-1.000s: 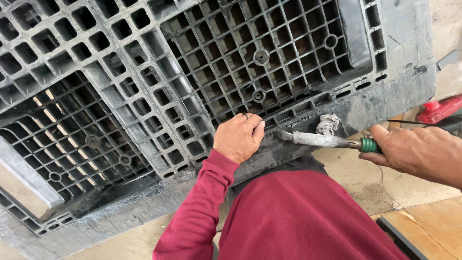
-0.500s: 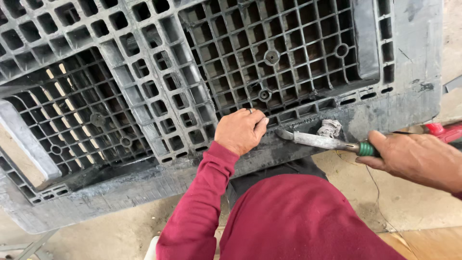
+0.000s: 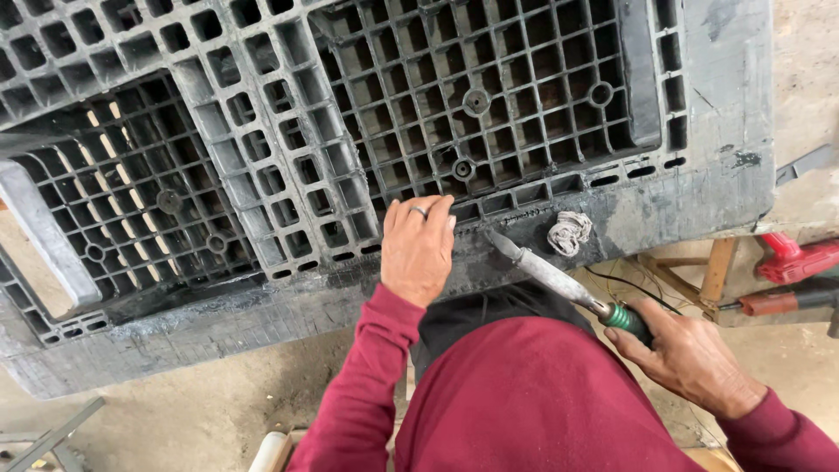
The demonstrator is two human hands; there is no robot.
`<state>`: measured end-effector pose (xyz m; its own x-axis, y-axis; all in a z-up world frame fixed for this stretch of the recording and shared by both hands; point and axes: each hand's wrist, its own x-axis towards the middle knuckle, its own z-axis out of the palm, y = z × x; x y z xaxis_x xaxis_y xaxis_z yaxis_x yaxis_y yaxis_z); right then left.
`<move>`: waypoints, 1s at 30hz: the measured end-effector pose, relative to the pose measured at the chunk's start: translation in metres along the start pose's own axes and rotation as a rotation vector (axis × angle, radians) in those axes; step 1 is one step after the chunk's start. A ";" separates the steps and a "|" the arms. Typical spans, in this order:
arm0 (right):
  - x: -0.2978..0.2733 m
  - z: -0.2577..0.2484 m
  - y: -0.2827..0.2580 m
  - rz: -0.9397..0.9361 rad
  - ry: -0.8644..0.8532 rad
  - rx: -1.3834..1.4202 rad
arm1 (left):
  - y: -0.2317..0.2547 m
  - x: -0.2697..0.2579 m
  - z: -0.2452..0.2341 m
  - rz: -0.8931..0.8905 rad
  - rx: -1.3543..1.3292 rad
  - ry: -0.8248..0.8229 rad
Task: The person repairs a black plastic pallet by using a soldering iron to melt and fuse the plastic edges together.
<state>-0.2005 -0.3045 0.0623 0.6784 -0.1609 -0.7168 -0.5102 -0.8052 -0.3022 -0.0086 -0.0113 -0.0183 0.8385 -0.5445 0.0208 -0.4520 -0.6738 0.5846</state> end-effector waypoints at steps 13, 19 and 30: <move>0.018 -0.008 -0.003 -0.143 -0.053 -0.198 | 0.003 -0.014 0.011 -0.102 -0.020 0.101; 0.022 -0.024 -0.010 -0.152 -0.029 -0.202 | 0.002 -0.014 0.014 -0.101 -0.019 0.115; 0.042 -0.049 -0.005 -0.188 -0.111 -0.348 | 0.002 -0.014 0.017 -0.125 -0.008 0.165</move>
<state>-0.1440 -0.3348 0.0646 0.6718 0.0548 -0.7387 -0.1607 -0.9627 -0.2176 -0.0262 -0.0141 -0.0311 0.9268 -0.3671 0.0794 -0.3391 -0.7270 0.5971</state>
